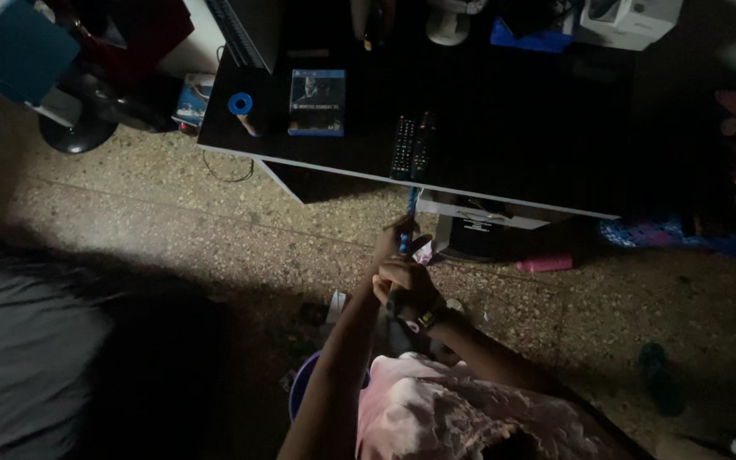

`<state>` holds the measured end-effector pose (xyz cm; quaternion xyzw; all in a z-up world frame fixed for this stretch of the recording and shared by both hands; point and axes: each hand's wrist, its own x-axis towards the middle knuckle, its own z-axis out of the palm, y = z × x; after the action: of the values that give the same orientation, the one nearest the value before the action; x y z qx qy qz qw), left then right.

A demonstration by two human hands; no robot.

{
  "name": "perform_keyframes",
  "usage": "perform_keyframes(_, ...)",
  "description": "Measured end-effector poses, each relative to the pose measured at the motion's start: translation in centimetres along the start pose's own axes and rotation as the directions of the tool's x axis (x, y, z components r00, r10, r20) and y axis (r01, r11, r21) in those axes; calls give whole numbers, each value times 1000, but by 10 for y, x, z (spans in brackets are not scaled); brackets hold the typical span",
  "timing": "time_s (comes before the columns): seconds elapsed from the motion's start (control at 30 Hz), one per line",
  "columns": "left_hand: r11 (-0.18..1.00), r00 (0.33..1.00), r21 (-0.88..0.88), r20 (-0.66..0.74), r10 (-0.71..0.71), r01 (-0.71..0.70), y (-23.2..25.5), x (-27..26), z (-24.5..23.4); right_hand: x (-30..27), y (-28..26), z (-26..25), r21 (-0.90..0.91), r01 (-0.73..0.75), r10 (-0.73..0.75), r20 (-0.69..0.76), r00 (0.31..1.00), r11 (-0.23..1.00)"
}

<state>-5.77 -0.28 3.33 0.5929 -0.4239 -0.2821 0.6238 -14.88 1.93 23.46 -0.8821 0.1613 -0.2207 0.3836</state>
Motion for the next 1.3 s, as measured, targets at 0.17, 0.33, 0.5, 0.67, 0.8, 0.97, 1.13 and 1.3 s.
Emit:
perform_keyframes(0.17,998,1000,56,5,-1,0,17,-35,-4,22,-63,-30,68,96,-92,-49,995,993)
perform_keyframes(0.33,996,999,84,-39,7,-4,39,-56,3,34,-92,-62,194,137,-114,-124,986,972)
perform_keyframes(0.5,996,995,86,-94,38,-29,39,-22,-4,42,-86,-59,95,140,-138,-19,990,986)
perform_keyframes(0.67,1000,989,9,-145,4,-3,4,36,-40,54,-15,-20,51,248,-252,132,959,967)
perform_keyframes(0.8,999,993,-3,-115,-34,34,-13,13,-50,29,46,35,38,245,-247,172,953,969)
perform_keyframes(0.97,1000,998,26,-59,-7,9,-25,-8,-33,1,27,39,-12,134,-132,113,985,991)
perform_keyframes(1.13,997,996,63,85,-39,34,-37,-67,2,16,-40,-8,-57,206,-213,-173,962,977)
perform_keyframes(1.3,993,988,113,144,-51,35,-31,-113,16,7,-84,-61,110,131,-127,-43,991,985)
